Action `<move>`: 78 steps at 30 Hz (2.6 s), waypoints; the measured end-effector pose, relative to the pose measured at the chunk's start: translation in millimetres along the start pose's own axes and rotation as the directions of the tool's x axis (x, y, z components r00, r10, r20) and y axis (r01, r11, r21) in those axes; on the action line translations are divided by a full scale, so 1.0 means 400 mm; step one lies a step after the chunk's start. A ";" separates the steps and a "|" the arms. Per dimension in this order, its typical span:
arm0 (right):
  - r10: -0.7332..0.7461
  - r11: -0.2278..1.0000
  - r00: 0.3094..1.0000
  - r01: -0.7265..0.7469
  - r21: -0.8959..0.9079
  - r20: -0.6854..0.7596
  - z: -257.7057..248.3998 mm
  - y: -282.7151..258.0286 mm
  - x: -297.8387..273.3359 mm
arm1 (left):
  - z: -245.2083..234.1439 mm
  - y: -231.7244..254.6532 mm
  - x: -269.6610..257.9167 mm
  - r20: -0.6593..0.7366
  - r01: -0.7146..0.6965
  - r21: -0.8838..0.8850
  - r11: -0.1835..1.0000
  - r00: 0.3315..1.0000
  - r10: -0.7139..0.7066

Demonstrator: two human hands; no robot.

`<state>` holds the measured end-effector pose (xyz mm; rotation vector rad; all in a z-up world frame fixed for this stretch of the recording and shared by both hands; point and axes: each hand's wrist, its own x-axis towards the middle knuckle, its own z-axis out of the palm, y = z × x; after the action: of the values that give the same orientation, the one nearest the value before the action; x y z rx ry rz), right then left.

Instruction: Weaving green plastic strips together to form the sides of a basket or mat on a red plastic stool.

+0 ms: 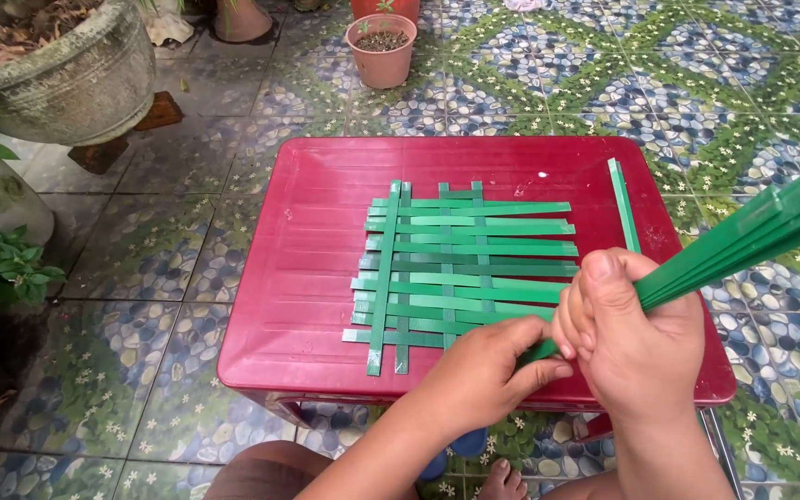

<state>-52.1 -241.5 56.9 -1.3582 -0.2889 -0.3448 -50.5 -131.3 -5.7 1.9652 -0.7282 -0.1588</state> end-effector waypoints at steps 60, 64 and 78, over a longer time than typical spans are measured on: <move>0.779 0.613 0.626 -0.771 -0.173 -0.035 0.073 0.065 0.006 | -0.161 -0.001 0.032 -0.402 0.050 -0.767 0.639 0.740 -0.540; 0.765 0.605 0.631 -0.772 -0.192 -0.129 0.073 0.055 0.017 | -0.216 -0.047 0.027 -0.442 0.096 -0.741 0.664 0.675 -0.591; 0.540 0.790 0.805 -0.586 -0.183 -0.245 -0.032 0.060 0.044 | -0.417 -0.321 -0.036 -0.734 0.692 -0.105 0.714 0.431 -0.525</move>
<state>-26.1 -251.1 39.9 -1.5788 0.3338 0.0091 59.8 46.4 -33.9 2.1731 0.5735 0.2861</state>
